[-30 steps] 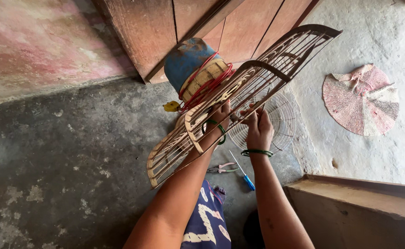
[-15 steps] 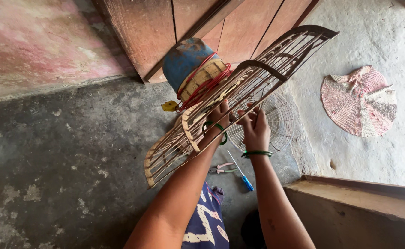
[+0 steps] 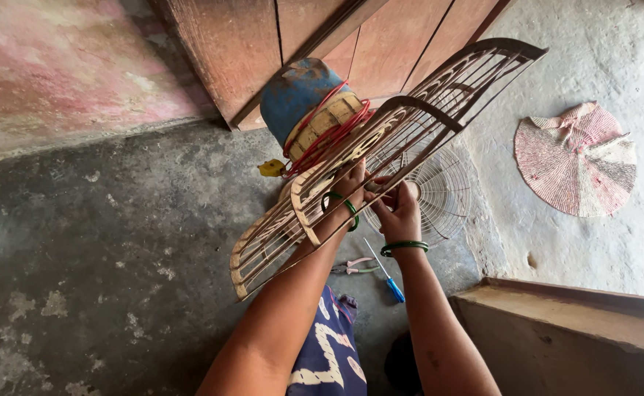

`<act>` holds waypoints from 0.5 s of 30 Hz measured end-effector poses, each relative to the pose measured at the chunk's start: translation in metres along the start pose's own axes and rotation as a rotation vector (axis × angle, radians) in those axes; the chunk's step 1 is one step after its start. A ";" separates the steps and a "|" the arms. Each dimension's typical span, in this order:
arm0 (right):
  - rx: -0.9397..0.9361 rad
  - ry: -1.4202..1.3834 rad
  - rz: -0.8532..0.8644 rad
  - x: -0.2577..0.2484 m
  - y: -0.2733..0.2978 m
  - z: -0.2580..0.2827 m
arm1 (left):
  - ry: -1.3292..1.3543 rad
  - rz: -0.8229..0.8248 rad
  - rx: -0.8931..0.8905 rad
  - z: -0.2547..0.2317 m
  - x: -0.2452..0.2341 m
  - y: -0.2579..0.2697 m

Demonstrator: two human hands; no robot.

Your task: The person uses a screwdriver to loosen and remove screws from the front grille of a standing fan. They detach the grille, set it aside, and then continue to manipulate the fan's internal components with their hands.

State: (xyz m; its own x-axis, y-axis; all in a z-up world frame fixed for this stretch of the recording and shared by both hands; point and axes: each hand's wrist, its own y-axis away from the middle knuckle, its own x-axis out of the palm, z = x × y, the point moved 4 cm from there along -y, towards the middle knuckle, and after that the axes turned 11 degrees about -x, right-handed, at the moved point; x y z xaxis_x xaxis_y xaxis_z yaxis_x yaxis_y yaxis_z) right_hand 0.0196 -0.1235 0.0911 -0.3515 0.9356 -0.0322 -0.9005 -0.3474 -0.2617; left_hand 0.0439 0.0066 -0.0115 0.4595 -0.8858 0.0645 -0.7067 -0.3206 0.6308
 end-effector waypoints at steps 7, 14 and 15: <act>0.236 0.038 -0.037 -0.004 0.001 -0.005 | -0.160 -0.112 0.138 -0.005 -0.001 -0.005; 0.289 0.040 -0.101 -0.005 0.003 -0.019 | -0.145 -0.121 0.118 0.023 -0.011 -0.034; 0.299 0.068 -0.098 -0.005 0.003 -0.018 | -0.265 -0.192 0.215 0.024 -0.015 -0.036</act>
State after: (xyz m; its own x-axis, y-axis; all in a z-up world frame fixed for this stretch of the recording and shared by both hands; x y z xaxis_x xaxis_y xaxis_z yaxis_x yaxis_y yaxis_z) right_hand 0.0235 -0.1281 0.0727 -0.2502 0.9642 -0.0881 -0.9682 -0.2487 0.0276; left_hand 0.0495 0.0239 -0.0542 0.4592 -0.8498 -0.2586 -0.7310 -0.5269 0.4336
